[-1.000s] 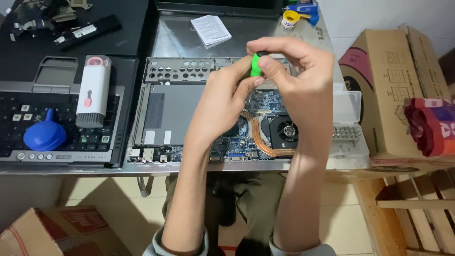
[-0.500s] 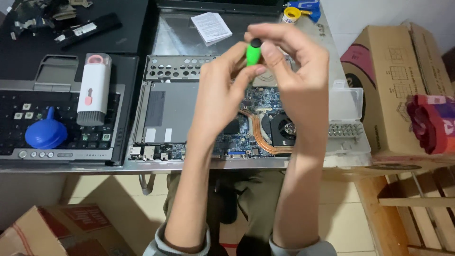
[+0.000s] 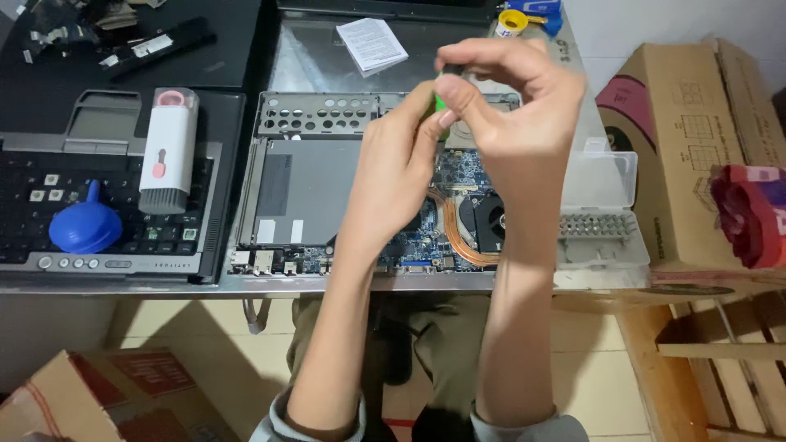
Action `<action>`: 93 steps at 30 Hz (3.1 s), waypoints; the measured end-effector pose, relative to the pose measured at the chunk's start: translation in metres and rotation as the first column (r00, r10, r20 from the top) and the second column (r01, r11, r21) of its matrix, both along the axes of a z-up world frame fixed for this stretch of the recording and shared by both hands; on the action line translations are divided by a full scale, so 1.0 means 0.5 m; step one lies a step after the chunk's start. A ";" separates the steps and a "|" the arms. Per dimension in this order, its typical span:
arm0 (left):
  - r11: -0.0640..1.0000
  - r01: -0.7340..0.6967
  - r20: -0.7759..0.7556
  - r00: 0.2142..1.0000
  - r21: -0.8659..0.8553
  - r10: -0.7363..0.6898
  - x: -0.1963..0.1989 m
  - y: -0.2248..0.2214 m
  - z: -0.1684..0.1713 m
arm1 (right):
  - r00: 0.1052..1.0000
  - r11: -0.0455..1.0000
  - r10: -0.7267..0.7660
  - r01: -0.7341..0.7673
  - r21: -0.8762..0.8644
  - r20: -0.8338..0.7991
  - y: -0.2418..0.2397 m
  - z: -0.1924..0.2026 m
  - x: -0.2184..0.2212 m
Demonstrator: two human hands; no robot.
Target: Repairing a laptop by removing screws and cleaning internal components such as the heat sink.
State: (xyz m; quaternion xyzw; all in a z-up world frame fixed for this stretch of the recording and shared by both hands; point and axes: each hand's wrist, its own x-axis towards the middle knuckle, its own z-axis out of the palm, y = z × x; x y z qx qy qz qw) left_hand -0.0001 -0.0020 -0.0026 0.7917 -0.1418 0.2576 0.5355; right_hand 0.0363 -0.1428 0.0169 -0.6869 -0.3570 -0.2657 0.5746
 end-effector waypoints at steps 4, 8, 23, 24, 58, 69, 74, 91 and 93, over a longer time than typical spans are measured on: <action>0.993 -0.028 0.101 0.994 -0.112 0.039 0.008 -0.020 -0.001 | 0.999 0.999 -0.025 0.025 0.022 0.024 -0.002 -0.013 0.020; 0.985 -0.152 0.138 0.977 -0.080 0.162 0.013 -0.023 -0.016 | 1.000 0.999 0.001 -0.002 0.045 0.027 0.014 -0.019 0.018; 0.997 -0.053 -0.010 0.998 0.057 0.054 0.005 -0.008 0.002 | 0.990 0.996 0.080 -0.082 -0.016 -0.112 0.008 0.000 -0.001; 0.994 -0.082 0.049 0.996 0.065 0.079 0.007 -0.008 -0.002 | 0.992 0.998 0.065 -0.067 -0.010 -0.109 0.011 -0.001 -0.001; -0.143 -0.119 -0.132 0.988 -0.983 0.086 0.102 0.169 -0.151 | 0.885 0.779 0.244 0.064 0.623 -0.396 -0.173 -0.108 0.071; -0.007 -0.120 -0.120 0.985 -0.993 0.122 0.083 0.163 -0.129 | 0.765 0.658 -0.391 -0.157 -0.737 -0.512 0.017 -0.174 0.069; -0.044 -0.128 -0.132 0.985 -0.991 0.112 0.085 0.167 -0.127 | 0.767 0.710 -0.251 -0.269 -0.651 -0.590 0.012 -0.169 0.084; -0.022 -0.194 -0.195 0.978 -0.981 0.072 0.101 0.169 -0.148 | 0.877 0.798 -0.154 -0.161 -0.581 -0.455 0.030 -0.141 0.055; -0.031 -0.196 -0.198 0.977 -0.980 0.078 0.098 0.176 -0.144 | 0.878 0.727 -0.190 -0.175 -0.664 -0.440 0.042 -0.184 0.071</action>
